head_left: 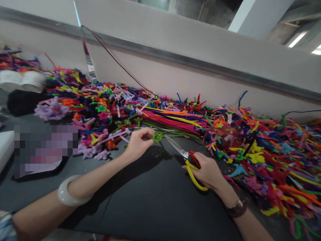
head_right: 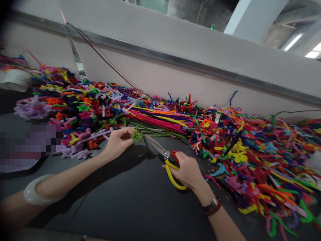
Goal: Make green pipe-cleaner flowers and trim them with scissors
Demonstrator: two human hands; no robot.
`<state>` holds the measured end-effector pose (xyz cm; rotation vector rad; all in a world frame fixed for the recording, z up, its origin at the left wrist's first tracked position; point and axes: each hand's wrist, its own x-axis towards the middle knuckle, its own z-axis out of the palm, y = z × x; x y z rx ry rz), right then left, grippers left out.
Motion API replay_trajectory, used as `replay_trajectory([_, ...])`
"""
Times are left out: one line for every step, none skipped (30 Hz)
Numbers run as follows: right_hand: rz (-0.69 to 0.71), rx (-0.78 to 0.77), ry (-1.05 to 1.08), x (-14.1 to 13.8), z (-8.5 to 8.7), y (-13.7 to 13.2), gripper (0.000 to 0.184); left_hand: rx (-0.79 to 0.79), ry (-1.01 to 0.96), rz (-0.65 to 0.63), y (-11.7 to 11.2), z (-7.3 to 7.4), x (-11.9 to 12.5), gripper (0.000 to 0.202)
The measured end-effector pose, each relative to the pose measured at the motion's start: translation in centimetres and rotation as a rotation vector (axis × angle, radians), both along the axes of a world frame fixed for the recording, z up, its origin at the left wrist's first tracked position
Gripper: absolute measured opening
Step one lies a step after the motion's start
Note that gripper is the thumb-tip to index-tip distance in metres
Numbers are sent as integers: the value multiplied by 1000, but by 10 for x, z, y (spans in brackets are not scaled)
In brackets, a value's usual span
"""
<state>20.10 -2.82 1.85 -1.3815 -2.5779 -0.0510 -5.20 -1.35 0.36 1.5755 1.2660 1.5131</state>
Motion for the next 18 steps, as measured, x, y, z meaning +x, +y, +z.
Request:
replay_trajectory([17,-1,10,0,1,-1,31,-1,-3,-4,0,0,0,10])
replay_trajectory([32,-3,17,-1,1,-1,31,-3,-5,-8,0,0,0,9])
replay_trajectory([44,-2,19,-2,2,-2,31,-5,-7,-10,0,0,0,9])
replay_trajectory([51,0,17,-2,2,-3,31,-6,-9,-10,0,0,0,9])
replay_trajectory([55,3,11,-2,3,-4,32,-6,-10,-9,0,0,0,8])
replay_trajectory([55,5,5,-2,3,-4,32,-6,-10,-7,0,0,0,9])
replay_trajectory([52,5,0,-2,2,-4,32,-4,-11,-6,0,0,0,9])
replay_trajectory([50,2,-5,-2,2,-3,31,0,-15,-7,0,0,0,9])
replay_trajectory([49,-5,-7,-1,2,-3,31,3,-21,-13,0,0,0,9])
replay_trajectory([50,-14,-7,-1,1,-3,32,8,-29,-21,0,0,0,8])
replay_trajectory([51,-22,-6,-1,1,-2,32,11,-39,-27,0,0,1,8])
replay_trajectory([53,-30,-4,-1,1,-2,33,15,-49,-32,0,0,1,7])
replay_trajectory([57,-39,-1,-1,1,-2,33,16,-58,-37,-1,0,1,7])
replay_trajectory([63,-49,2,-1,1,-2,33,18,-66,-42,-1,1,2,7])
replay_trajectory([70,-60,6,-1,1,-2,33,19,-73,-48,-1,1,2,7])
replay_trajectory([76,-70,12,-1,2,-2,33,22,-80,-53,-1,1,2,7])
replay_trajectory([82,-79,17,-2,2,-3,33,25,-83,-60,-1,1,3,7])
replay_trajectory([87,-85,22,-2,2,-3,32,28,-86,-65,-1,2,3,7])
